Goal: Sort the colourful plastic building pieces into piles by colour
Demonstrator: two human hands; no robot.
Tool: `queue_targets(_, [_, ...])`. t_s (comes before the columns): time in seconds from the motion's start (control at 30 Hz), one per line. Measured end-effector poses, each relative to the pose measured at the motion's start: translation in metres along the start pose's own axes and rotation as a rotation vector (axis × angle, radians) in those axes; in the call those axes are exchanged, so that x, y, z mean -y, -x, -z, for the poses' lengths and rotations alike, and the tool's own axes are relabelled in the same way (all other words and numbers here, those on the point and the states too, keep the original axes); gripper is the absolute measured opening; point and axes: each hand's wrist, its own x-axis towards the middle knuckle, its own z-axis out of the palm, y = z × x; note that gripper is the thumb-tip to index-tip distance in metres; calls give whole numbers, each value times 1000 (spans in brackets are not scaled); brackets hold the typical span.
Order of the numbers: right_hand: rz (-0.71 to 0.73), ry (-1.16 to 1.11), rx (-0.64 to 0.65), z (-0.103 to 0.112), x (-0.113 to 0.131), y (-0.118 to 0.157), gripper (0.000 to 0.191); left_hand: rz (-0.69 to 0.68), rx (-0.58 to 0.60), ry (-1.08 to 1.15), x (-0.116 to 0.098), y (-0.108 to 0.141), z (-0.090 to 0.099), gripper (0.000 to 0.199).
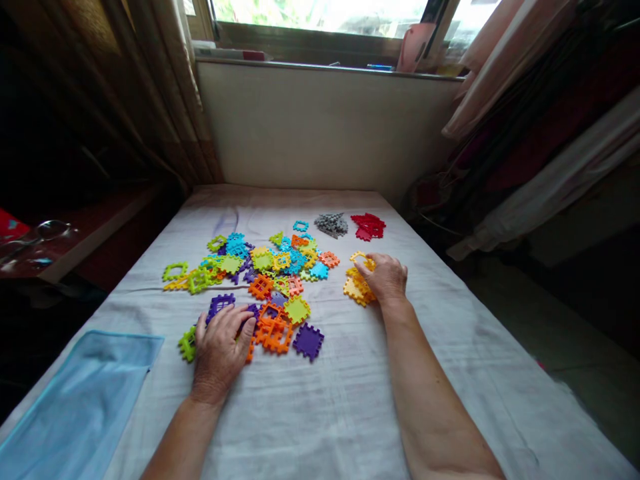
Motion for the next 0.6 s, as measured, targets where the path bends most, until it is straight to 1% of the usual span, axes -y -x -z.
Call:
queue_targets(0.23, [-27,16,0,0,0,-1,38,-10,-12,-22,-1,0,0,33])
queue_targets(0.33, [-3,0,-17,4,7,1,34,-1,-9,-14,-1,1,-1,33])
queue_targets(0.43, [100,-51,-13,6,23,9,30,11,-2,-2,-1,1,-1,32])
queue_targets(0.6, [382,-162,50,3,65,27,24,18,4,2,-2,0,0,32])
